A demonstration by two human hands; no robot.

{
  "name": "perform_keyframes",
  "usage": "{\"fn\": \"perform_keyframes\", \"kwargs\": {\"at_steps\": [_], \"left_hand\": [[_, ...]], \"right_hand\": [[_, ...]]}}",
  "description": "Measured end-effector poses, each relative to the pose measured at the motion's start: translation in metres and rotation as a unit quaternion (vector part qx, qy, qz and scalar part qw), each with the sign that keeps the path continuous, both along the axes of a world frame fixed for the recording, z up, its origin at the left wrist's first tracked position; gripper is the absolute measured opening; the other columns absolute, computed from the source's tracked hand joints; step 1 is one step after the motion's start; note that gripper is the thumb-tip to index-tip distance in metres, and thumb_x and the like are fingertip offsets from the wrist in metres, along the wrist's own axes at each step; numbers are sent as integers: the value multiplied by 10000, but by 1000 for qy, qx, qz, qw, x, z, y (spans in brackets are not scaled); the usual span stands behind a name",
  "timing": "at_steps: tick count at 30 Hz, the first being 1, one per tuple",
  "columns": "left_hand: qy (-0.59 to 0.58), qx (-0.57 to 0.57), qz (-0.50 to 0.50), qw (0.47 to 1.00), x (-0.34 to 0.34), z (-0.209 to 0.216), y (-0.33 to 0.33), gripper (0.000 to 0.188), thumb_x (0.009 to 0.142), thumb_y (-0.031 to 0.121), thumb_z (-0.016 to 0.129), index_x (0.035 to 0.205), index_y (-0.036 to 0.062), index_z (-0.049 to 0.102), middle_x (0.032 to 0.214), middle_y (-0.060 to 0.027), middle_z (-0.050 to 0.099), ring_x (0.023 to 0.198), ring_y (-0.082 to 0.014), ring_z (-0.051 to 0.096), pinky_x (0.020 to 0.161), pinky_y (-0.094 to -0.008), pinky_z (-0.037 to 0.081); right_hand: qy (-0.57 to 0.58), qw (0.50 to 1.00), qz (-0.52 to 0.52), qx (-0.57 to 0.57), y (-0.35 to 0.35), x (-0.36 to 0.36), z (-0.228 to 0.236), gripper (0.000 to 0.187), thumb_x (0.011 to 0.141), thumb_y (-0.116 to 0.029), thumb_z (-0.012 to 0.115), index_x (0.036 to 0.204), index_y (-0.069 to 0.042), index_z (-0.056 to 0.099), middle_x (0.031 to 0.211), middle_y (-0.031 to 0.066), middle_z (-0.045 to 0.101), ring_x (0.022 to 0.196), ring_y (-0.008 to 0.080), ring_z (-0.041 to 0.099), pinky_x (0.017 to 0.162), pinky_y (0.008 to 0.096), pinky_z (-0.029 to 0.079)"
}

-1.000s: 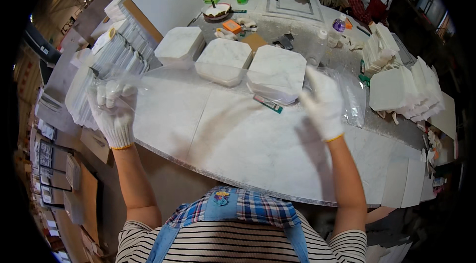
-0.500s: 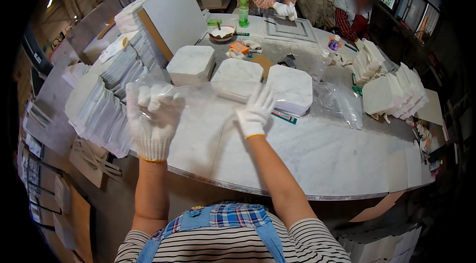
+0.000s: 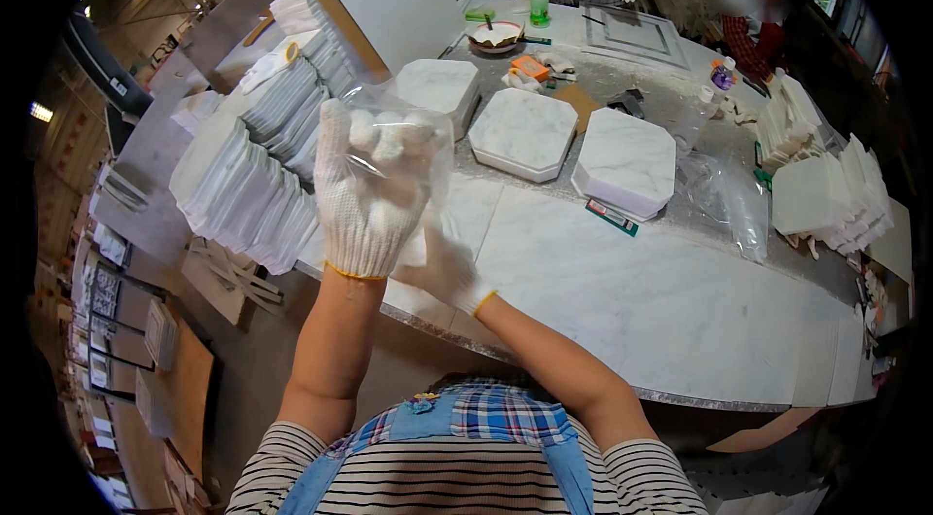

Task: The person wraps white square objects in clear plastic bags. They pick up a plastic bag, place a white object inside, and smooth the bag around the object. The wrapped items are then placed into a cardboard box.

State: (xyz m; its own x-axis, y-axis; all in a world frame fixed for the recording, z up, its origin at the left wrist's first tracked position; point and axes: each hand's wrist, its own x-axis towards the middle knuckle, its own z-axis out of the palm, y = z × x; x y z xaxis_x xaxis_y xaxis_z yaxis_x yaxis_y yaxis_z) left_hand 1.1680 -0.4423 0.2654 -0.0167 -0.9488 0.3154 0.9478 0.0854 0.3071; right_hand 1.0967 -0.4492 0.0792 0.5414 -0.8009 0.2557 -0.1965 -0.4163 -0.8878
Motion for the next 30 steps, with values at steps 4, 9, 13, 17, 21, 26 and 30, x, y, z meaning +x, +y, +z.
{"fn": "perform_keyframes", "kwargs": {"at_steps": [4, 9, 13, 17, 21, 26, 30], "left_hand": [[-1, 26, -10, 1000, -18, 3, -8, 375, 1047, 361, 541, 784, 97, 593, 719, -44, 598, 866, -310, 625, 954, -512, 492], [-12, 62, 14, 998, 2, 2, -12, 258, 1026, 322, 592, 877, 114, 615, 738, -32, 616, 865, -296, 653, 937, -500, 502], [20, 58, -19, 998, 32, -13, -28, 186, 1007, 276, 634, 1038, 94, 616, 762, -26, 615, 838, -278, 641, 931, -448, 512], [7, 89, -26, 996, 56, -21, -49, 255, 1004, 303, 636, 850, 101, 607, 742, -29, 588, 817, -270, 619, 932, -471, 514], [49, 68, -122, 989, 73, -56, -71, 211, 996, 294, 640, 970, 85, 623, 844, -73, 640, 858, -274, 629, 929, -467, 522], [27, 89, -183, 979, 39, -60, -65, 213, 989, 285, 650, 934, 79, 640, 858, -93, 659, 846, -265, 620, 929, -441, 512], [-15, 71, -187, 980, 13, -63, -49, 235, 992, 270, 646, 906, 51, 651, 847, -96, 672, 847, -264, 627, 929, -444, 509]], "right_hand": [[-208, 974, -84, 35, -24, 44, -16, 469, 915, -286, 665, 1275, -1, 569, 1134, 195, 694, 1066, 339, 671, 905, 414, 520], [-250, 964, -63, 68, -14, 58, -10, 360, 961, -213, 618, 1243, 9, 628, 1188, 157, 703, 1109, 226, 654, 892, 348, 511], [-336, 912, -69, 225, 4, 52, -10, 307, 973, -179, 586, 1202, 18, 643, 1177, 143, 688, 1091, 183, 617, 906, 309, 480], [-424, 832, -115, 338, 19, 24, -25, 275, 990, -210, 594, 1182, -15, 613, 1139, 77, 650, 1035, 144, 566, 892, 295, 465], [-393, 826, -166, 367, 40, 21, -30, 381, 988, -207, 610, 1321, -35, 542, 1356, 99, 571, 1256, 220, 533, 1051, 373, 432], [-214, 943, -160, 197, 25, 60, -34, 620, 983, -224, 623, 1510, -30, 362, 1539, 148, 394, 1456, 305, 335, 1192, 397, 285], [-38, 977, -140, -159, -1, 83, -41, 1054, 864, -241, 757, 1610, -49, 38, 1675, 187, 100, 1521, 363, 183, 1218, 454, 186]]}}
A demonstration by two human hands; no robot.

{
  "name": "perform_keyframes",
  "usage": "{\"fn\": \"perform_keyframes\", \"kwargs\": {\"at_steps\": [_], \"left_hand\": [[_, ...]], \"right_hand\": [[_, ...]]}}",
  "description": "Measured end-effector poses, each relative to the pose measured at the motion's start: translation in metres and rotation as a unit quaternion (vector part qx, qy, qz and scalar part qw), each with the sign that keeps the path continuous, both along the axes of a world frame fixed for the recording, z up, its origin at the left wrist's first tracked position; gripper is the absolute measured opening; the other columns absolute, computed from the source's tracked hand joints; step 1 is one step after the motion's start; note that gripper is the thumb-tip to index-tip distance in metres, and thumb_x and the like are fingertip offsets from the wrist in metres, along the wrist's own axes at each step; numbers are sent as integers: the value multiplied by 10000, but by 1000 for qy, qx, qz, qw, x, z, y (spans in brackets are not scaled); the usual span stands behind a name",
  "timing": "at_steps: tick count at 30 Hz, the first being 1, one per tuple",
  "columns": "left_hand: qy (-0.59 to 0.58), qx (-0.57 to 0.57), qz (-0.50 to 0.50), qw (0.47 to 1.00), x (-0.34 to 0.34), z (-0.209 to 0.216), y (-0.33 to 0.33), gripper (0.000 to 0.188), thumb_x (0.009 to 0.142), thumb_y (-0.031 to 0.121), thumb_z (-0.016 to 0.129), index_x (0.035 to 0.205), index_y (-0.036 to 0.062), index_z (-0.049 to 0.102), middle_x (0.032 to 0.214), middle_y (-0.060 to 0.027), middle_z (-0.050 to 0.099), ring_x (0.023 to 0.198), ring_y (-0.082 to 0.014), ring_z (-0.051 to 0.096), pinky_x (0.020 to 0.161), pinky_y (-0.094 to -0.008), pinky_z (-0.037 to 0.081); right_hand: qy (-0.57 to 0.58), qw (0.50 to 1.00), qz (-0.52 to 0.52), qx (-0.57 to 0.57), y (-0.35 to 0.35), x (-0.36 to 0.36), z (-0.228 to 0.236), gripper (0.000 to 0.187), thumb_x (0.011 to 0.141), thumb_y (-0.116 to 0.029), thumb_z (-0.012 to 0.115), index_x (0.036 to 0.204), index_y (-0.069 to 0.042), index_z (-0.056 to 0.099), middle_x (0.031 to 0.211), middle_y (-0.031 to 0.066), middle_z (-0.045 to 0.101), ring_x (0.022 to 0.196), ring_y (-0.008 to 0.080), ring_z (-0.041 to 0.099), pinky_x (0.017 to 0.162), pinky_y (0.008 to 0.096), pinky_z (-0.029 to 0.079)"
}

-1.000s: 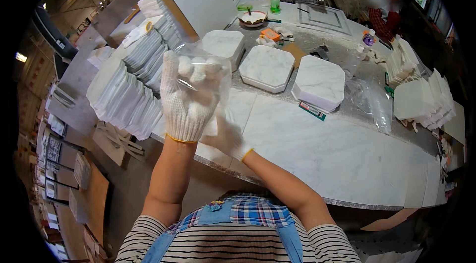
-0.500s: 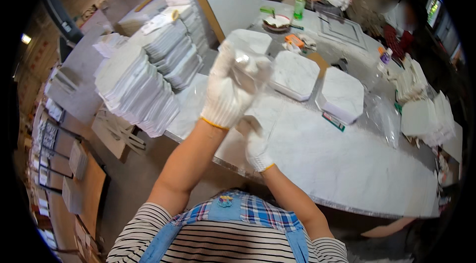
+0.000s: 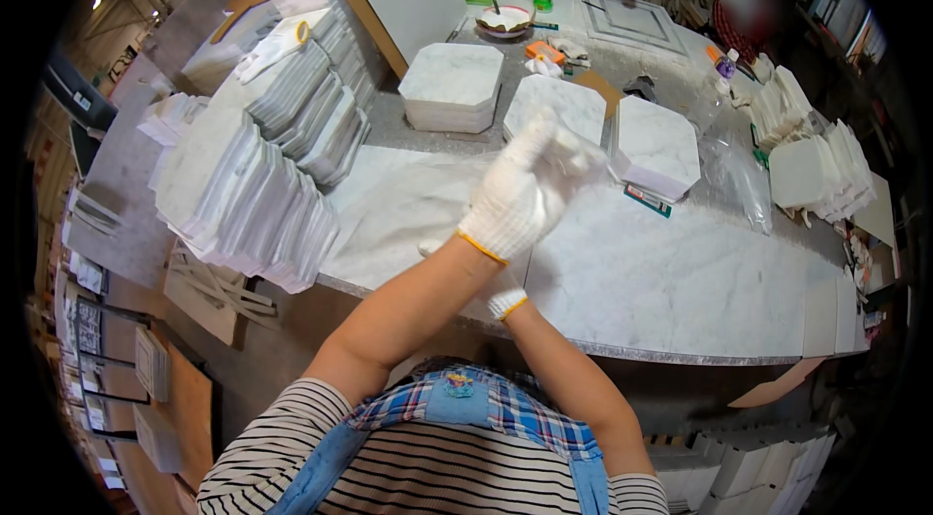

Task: The person wraps white square objects in clear plastic bags. They pick up a plastic bag, place a white object inside, and smooth the bag around the object. The wrapped items are then placed into a cardboard box.

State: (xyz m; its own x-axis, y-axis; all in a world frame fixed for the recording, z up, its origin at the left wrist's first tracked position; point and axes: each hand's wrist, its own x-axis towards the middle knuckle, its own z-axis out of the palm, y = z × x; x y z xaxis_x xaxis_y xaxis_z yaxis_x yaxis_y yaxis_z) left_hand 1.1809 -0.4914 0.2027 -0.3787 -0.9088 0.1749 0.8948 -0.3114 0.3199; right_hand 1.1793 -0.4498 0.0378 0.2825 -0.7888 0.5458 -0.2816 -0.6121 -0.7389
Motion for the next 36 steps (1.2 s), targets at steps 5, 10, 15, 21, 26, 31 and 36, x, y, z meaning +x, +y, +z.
{"fn": "perform_keyframes", "kwargs": {"at_steps": [5, 10, 15, 21, 26, 31, 36], "left_hand": [[-67, -46, 34, 996, -18, -9, 21, 270, 1014, 240, 597, 907, 5, 679, 874, -99, 704, 835, -202, 652, 821, -374, 513], [-143, -125, 32, 981, -33, -13, 40, 283, 1009, 244, 605, 935, -13, 698, 869, -88, 709, 814, -157, 643, 802, -320, 503], [-174, -135, 10, 975, -37, -17, 60, 267, 999, 230, 624, 956, -20, 705, 876, -63, 702, 825, -134, 628, 807, -299, 493], [-200, -134, -5, 971, -36, -11, 75, 263, 991, 231, 634, 953, -20, 703, 882, -44, 693, 847, -120, 618, 812, -286, 488], [-251, -138, 3, 958, -24, 12, 83, 266, 993, 233, 625, 943, -17, 698, 895, -48, 689, 861, -119, 615, 821, -284, 477], [-258, -195, 36, 946, -27, 11, 72, 257, 1000, 245, 604, 928, 17, 697, 893, -44, 679, 876, -113, 608, 817, -292, 473], [-121, -158, 99, 975, -3, 36, 33, 216, 1011, 253, 596, 994, 48, 660, 886, -41, 677, 885, -168, 644, 823, -338, 511]], "right_hand": [[-255, 864, 67, 428, 15, 33, 66, 1166, 883, -423, 731, 1602, -155, -148, 1695, 139, 3, 1516, 404, 179, 1152, 562, 262], [-306, 822, -13, 479, -7, 23, 81, 1024, 922, -609, 614, 1624, -157, 21, 1676, 88, 115, 1472, 388, 266, 1095, 597, 315], [-446, 756, -73, 473, -40, 11, 87, 1090, 884, -696, 600, 1620, -110, 50, 1670, 163, 116, 1507, 391, 217, 1124, 642, 278], [-563, 683, -115, 452, -47, -26, 57, 1065, 901, -696, 567, 1619, -102, 51, 1664, 197, 127, 1530, 370, 182, 1163, 598, 271], [-532, 772, -99, 333, -19, -47, 35, 763, 1034, -493, 478, 1601, -82, 175, 1642, 181, 212, 1499, 334, 274, 1162, 475, 338], [-468, 837, -65, 277, 0, -68, 2, 595, 1074, -341, 458, 1574, -81, 269, 1603, 140, 299, 1431, 273, 390, 1152, 417, 367], [-461, 836, 18, 297, 29, -88, -32, 415, 1022, -212, 534, 1400, -48, 485, 1403, 110, 524, 1283, 238, 521, 1099, 394, 410]]}}
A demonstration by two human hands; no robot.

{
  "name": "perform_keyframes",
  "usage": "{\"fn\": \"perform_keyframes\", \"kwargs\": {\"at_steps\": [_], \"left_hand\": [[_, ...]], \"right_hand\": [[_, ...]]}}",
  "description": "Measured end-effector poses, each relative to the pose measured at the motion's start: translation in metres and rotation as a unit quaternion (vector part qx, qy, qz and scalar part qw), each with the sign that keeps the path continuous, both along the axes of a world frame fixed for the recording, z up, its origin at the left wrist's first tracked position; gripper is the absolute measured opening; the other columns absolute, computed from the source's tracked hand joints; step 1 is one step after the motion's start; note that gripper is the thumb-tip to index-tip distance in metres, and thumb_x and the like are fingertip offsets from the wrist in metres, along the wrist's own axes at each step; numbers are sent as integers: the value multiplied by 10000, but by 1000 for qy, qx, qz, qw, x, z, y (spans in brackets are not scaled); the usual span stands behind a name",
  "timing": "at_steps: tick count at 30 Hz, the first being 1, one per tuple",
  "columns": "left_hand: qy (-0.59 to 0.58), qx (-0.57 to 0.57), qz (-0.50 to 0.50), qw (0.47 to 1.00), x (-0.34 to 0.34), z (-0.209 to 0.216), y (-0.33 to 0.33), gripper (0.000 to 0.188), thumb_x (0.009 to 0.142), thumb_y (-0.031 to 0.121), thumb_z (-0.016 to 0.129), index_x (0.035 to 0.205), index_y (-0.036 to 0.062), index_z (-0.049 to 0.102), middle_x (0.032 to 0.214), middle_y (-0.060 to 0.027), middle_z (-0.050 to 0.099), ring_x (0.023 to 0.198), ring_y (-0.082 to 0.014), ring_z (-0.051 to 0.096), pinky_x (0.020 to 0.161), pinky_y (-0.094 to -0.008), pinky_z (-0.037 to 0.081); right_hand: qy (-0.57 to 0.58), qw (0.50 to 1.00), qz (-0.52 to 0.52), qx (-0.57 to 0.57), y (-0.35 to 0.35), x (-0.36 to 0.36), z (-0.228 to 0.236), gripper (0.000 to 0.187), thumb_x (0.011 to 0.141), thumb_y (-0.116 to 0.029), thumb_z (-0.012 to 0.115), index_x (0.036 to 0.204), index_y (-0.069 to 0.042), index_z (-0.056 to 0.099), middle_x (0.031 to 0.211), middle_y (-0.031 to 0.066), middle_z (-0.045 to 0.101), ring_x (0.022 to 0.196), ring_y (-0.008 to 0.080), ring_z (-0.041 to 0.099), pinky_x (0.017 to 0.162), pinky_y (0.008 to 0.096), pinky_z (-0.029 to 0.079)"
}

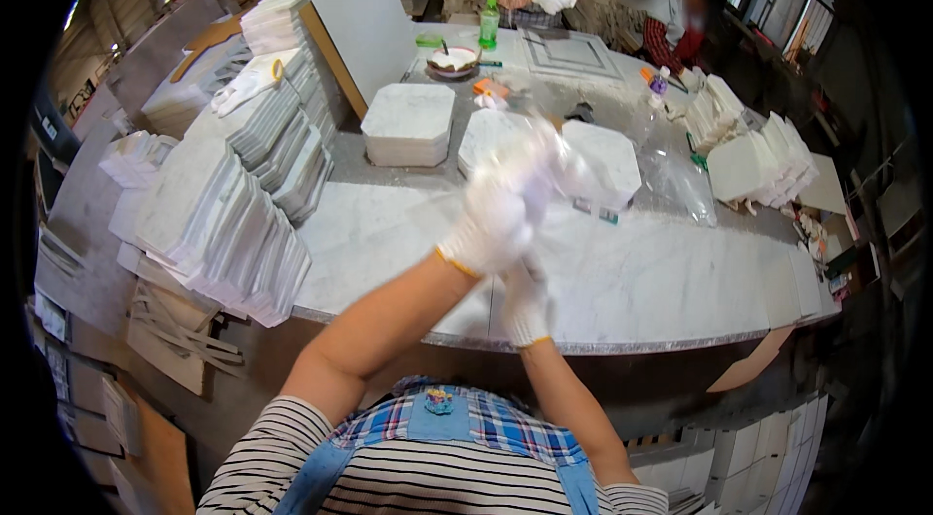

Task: The person wraps white square objects in clear plastic bags. They pick up a plastic bag, place a white object inside, and smooth the bag around the object. The wrapped items are then placed into a cardboard box.

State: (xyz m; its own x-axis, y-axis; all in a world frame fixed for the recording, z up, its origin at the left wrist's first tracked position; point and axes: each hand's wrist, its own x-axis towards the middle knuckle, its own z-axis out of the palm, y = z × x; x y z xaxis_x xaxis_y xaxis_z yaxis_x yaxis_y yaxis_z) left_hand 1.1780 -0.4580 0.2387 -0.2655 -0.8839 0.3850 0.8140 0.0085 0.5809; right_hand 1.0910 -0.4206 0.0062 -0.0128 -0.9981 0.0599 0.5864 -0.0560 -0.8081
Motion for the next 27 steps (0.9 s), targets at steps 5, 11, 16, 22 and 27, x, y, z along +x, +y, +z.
{"fn": "perform_keyframes", "kwargs": {"at_steps": [5, 11, 16, 22, 27], "left_hand": [[-69, 28, 136, 988, 19, 37, -27, 199, 1003, 263, 620, 1080, 86, 666, 905, -56, 707, 809, -191, 685, 714, -363, 519], [-79, 133, 228, 961, 20, 46, -37, 216, 964, 275, 674, 950, 62, 709, 851, -41, 724, 698, -135, 666, 629, -296, 503], [-104, 118, 237, 959, 8, 19, -58, 236, 978, 289, 658, 984, 57, 702, 871, -91, 740, 660, -177, 667, 555, -289, 473], [-214, 159, 193, 944, -4, -68, -86, 232, 970, 265, 656, 1001, 39, 702, 885, -63, 724, 686, -148, 648, 607, -273, 481], [-266, 212, 148, 929, -24, -164, -89, 217, 956, 256, 652, 1017, 51, 692, 903, -39, 706, 756, -132, 653, 621, -276, 495]], "right_hand": [[-30, 1000, 0, -3, 80, -22, 82, 169, 931, -131, 585, 1071, -42, 618, 1266, 148, 631, 1223, 263, 569, 1075, 427, 420], [-112, 990, -60, 69, 110, -25, 110, 131, 947, -102, 548, 1044, -15, 549, 1022, 97, 625, 901, 214, 626, 1065, 485, 464], [-63, 989, -83, 109, 114, -32, 117, 110, 1013, -106, 538, 1090, -27, 549, 992, 63, 606, 699, 132, 596, 915, 485, 590], [106, 967, -131, 193, 122, -42, 64, 192, 1022, -170, 585, 1153, -31, 605, 940, 32, 615, 600, 76, 561, 507, 229, 477], [122, 946, -135, 268, 140, -46, 20, 222, 1014, -193, 598, 1126, -1, 619, 660, -8, 541, 473, 62, 475, 440, 214, 389]]}}
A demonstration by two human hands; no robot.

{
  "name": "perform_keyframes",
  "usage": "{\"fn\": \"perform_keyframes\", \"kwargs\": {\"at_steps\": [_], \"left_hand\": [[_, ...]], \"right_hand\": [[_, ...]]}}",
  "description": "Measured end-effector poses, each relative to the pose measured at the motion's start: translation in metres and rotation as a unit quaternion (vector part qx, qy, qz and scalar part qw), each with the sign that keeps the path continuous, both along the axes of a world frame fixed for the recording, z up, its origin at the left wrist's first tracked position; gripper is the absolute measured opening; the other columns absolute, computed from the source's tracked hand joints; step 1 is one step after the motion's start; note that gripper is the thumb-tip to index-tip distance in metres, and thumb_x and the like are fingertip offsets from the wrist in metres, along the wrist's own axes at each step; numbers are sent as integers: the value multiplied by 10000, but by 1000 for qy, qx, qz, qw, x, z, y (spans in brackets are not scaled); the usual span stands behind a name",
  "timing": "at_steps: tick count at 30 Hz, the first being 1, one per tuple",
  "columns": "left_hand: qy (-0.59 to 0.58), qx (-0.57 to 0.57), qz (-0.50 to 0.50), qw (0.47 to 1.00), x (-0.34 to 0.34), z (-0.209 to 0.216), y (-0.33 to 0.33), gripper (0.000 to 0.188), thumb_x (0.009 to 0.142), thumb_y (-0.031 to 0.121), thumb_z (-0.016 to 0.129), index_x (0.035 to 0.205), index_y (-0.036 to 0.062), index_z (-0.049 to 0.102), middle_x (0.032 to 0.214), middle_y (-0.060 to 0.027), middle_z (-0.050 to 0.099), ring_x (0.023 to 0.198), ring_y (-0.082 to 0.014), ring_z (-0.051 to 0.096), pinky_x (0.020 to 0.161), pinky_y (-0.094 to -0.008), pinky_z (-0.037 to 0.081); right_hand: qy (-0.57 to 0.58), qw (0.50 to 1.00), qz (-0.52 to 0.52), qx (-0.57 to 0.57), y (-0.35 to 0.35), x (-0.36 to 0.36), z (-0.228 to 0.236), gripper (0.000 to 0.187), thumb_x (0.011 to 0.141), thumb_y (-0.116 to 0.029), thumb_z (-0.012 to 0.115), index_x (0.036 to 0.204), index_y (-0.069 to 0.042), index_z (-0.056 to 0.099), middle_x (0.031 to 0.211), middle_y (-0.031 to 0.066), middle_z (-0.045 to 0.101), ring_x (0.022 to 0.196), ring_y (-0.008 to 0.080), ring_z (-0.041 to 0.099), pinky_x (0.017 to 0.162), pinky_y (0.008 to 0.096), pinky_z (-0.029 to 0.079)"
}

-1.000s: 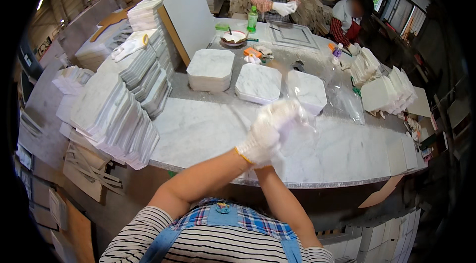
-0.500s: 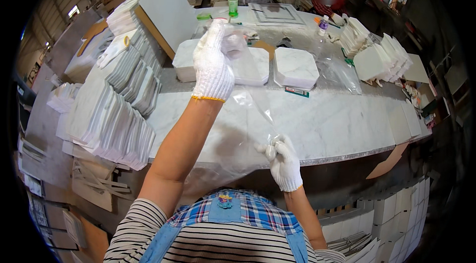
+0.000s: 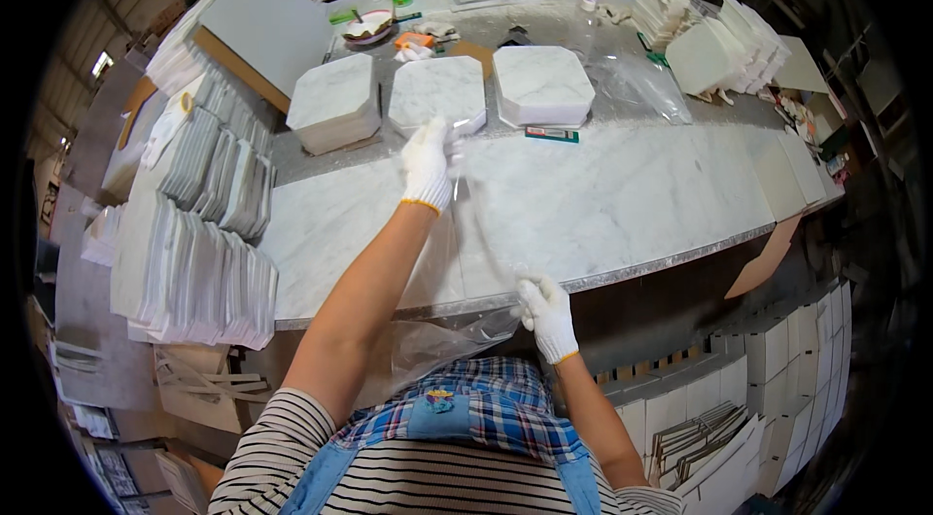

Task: The person wraps white square objects in clear plastic bags. They pick up a plastic bag, place a white object inside, and smooth the bag around the object. The wrapped items are then placed into a cardboard box.

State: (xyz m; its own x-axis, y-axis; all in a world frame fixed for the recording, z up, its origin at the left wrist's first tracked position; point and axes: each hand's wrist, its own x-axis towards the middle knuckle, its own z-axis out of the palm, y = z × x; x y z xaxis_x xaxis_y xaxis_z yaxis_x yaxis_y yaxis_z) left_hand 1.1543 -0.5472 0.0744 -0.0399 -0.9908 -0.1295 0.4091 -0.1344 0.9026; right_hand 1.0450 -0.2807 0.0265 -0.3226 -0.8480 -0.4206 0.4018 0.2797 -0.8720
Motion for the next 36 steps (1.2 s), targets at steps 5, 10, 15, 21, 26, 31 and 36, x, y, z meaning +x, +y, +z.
{"fn": "perform_keyframes", "kwargs": {"at_steps": [5, 10, 15, 21, 26, 31, 36], "left_hand": [[-55, 76, -48, 994, -29, -67, 0, 231, 945, 299, 657, 1023, 83, 682, 892, -39, 699, 761, -150, 652, 660, -317, 514], [-35, 69, -71, 994, -47, -93, 2, 258, 946, 298, 662, 1073, 73, 668, 955, -53, 704, 776, -173, 657, 698, -333, 531], [-77, 12, -149, 986, -47, -88, 11, 237, 945, 224, 670, 1113, 56, 671, 1023, -70, 702, 885, -189, 672, 789, -340, 547], [-279, -230, -174, 916, -29, -99, 35, 208, 919, 117, 641, 1108, 33, 671, 1120, -102, 694, 1020, -310, 662, 857, -392, 545], [-460, -422, -128, 771, -31, -96, 43, 246, 860, 68, 632, 1103, 39, 662, 1187, -152, 646, 1054, -391, 616, 879, -424, 513], [-617, -408, -113, 663, -34, -79, 53, 335, 865, 264, 655, 1116, 41, 666, 1228, -168, 615, 1164, -367, 537, 966, -476, 418], [-651, -416, -104, 626, -37, -70, 60, 524, 846, 419, 649, 1191, 24, 643, 1307, -226, 555, 1237, -401, 468, 1015, -533, 351]], "right_hand": [[-7, 999, 36, 14, 25, -20, -28, 232, 971, -171, 645, 1134, -6, 660, 773, 14, 604, 555, 73, 549, 461, 201, 379], [27, 996, 66, 46, 31, -31, -20, 270, 932, -136, 676, 1163, 4, 674, 827, 32, 661, 620, 63, 552, 490, 193, 392], [-1, 987, 148, 55, 38, -50, -34, 221, 912, -112, 696, 1077, 35, 706, 864, 40, 673, 676, 81, 568, 583, 218, 448], [-33, 987, 156, -17, 43, -70, -45, 213, 906, -94, 687, 1076, 33, 711, 992, 53, 705, 946, 144, 631, 898, 287, 494], [52, 982, 180, 27, 41, -73, -59, 224, 927, -139, 683, 1083, 21, 697, 1043, 43, 699, 987, 128, 616, 930, 284, 480], [125, 972, 190, 66, 41, -70, -82, 218, 928, -169, 694, 1056, 6, 714, 1013, 43, 705, 937, 120, 622, 867, 283, 500], [294, 921, 221, 129, 27, -70, -81, 364, 886, -349, 730, 953, 9, 748, 908, 140, 727, 840, 223, 678, 785, 335, 524]]}}
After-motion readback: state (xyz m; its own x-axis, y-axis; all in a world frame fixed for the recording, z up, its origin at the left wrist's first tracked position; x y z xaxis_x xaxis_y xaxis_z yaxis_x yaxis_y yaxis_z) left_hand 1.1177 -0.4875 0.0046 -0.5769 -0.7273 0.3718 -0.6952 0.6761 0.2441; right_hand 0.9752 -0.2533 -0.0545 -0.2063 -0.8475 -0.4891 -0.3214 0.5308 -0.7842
